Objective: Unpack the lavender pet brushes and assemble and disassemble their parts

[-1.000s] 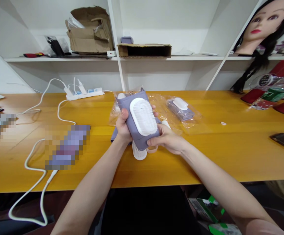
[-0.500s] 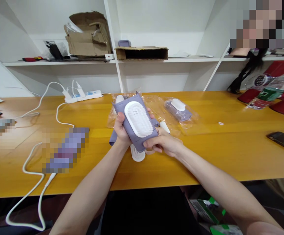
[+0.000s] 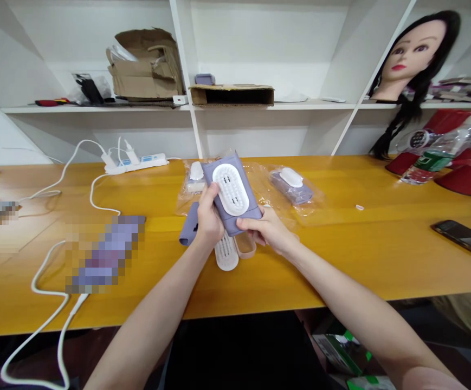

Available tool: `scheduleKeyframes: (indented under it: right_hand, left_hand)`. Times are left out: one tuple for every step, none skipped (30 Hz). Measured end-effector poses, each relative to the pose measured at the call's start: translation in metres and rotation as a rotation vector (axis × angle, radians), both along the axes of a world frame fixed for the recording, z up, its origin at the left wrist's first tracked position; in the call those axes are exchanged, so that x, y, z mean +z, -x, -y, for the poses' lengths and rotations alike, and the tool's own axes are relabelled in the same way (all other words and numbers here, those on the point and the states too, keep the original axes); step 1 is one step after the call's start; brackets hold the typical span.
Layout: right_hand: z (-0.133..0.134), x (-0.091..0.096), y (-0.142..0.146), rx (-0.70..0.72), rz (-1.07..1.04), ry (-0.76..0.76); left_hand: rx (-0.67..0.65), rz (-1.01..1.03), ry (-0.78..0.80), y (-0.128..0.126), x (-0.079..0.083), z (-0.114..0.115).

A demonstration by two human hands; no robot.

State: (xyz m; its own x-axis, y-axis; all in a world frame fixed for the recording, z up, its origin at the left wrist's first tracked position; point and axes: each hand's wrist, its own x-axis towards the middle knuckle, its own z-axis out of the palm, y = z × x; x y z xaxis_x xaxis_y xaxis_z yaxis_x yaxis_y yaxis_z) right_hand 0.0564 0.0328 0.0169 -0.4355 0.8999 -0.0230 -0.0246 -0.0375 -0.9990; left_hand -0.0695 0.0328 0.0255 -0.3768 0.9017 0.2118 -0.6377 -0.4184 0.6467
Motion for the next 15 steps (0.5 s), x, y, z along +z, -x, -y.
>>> scheduleKeyframes:
  right_hand:
    - [-0.0001, -0.0001, -0.0001, -0.006, 0.010, 0.004]
    - [0.0000, -0.0002, -0.0002, -0.008, 0.017, 0.008]
    - [0.0002, -0.0002, -0.0003, -0.007, 0.019, 0.012]
    - [0.0004, -0.0002, -0.0003, -0.002, 0.017, 0.018]
    - [0.0006, -0.0002, -0.0001, 0.006, 0.013, 0.019]
    - [0.0007, -0.0004, 0.0001, 0.011, 0.006, 0.013]
    - [0.0008, -0.0006, 0.0004, 0.010, -0.006, -0.002]
    - [0.0009, -0.0009, 0.0008, 0.002, -0.020, -0.030]
    - [0.0010, -0.0013, 0.0011, -0.012, -0.025, -0.069]
    - [0.0012, -0.0016, 0.0014, -0.034, -0.020, -0.110]
    - [0.0014, -0.0019, 0.0017, -0.058, -0.006, -0.147]
    - [0.0020, -0.0022, 0.0021, -0.081, 0.012, -0.172]
    - [0.0028, -0.0022, 0.0025, -0.100, 0.029, -0.181]
    - [0.0040, -0.0022, 0.0031, -0.117, 0.034, -0.173]
    - [0.0055, -0.0021, 0.0039, -0.132, 0.025, -0.153]
  left_hand:
    - [-0.023, -0.004, 0.009, -0.0001, -0.0009, -0.0001]
    - [-0.035, -0.005, 0.021, -0.0001, -0.0017, -0.0001]
    - [-0.037, -0.006, 0.032, -0.0002, -0.0025, -0.0001]
    - [-0.031, -0.008, 0.037, -0.0003, -0.0033, -0.0003]
    - [-0.022, -0.012, 0.038, -0.0004, -0.0041, -0.0006]
    - [-0.017, -0.018, 0.036, -0.0004, -0.0050, -0.0011]
    - [-0.010, -0.027, 0.028, -0.0005, -0.0060, -0.0016]
    - [0.000, -0.037, 0.018, -0.0006, -0.0069, -0.0023]
    - [0.013, -0.045, 0.008, -0.0009, -0.0077, -0.0029]
    - [0.034, -0.048, 0.002, -0.0012, -0.0083, -0.0034]
    - [0.055, -0.045, 0.002, -0.0017, -0.0086, -0.0037]
    - [0.072, -0.037, 0.008, -0.0023, -0.0086, -0.0039]
    - [0.086, -0.025, 0.022, -0.0030, -0.0084, -0.0039]
    - [0.097, -0.011, 0.043, -0.0038, -0.0080, -0.0037]
    - [0.105, 0.001, 0.067, -0.0045, -0.0075, -0.0034]
